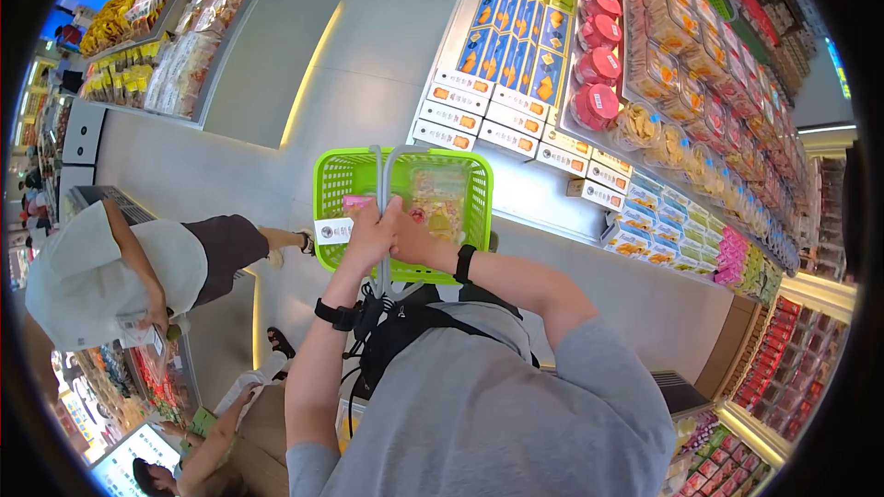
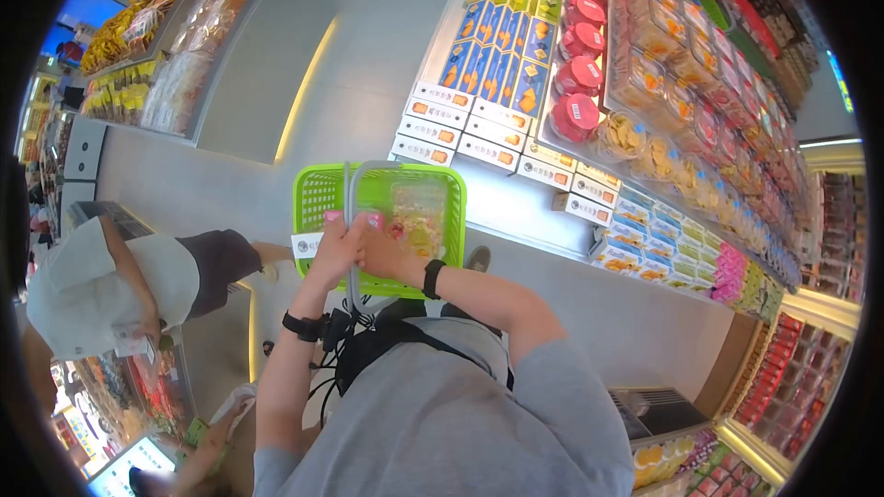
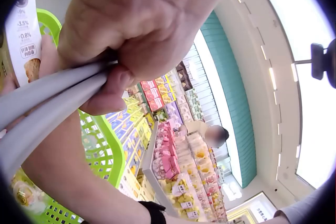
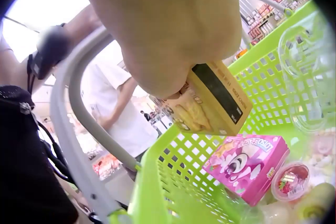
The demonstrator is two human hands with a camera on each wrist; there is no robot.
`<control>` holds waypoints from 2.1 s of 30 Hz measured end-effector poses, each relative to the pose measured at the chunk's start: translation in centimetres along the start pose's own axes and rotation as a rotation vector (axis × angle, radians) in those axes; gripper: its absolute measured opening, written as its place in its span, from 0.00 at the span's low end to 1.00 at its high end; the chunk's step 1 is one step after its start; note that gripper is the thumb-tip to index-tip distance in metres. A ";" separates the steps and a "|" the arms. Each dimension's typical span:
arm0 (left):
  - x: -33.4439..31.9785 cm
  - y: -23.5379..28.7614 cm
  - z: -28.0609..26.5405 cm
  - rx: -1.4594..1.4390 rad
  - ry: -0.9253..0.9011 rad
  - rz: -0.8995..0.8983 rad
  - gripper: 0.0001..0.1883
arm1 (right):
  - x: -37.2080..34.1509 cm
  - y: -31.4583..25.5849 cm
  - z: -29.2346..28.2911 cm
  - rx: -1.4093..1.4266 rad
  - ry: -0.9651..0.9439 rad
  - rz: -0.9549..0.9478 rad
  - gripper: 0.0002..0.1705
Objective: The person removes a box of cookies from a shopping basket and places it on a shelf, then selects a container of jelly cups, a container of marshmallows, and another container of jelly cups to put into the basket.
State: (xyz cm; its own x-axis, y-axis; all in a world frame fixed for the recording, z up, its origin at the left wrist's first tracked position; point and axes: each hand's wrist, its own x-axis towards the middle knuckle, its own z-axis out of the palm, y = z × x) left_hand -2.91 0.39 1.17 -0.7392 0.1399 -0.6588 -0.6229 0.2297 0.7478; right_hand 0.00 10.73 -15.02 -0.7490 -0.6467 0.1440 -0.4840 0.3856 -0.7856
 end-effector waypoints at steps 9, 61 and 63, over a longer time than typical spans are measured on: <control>0.1 -0.4 0.0 0.020 -0.022 0.050 0.15 | -9.3 -6.0 -12.4 0.173 0.158 0.223 0.35; -1.4 -0.6 1.0 0.099 0.113 0.028 0.17 | -12.1 -1.4 -16.2 -0.203 0.447 0.060 0.17; -1.6 -0.4 1.0 0.086 0.117 0.026 0.17 | -9.9 -0.8 -13.1 -0.315 0.378 0.161 0.19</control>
State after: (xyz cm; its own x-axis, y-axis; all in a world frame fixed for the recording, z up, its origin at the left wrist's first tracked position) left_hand -1.21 1.05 1.82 -0.7825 0.0349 -0.6216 -0.5830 0.3096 0.7512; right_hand 1.87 25.38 -7.94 -0.9080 -0.3028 0.2894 -0.4187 0.6776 -0.6046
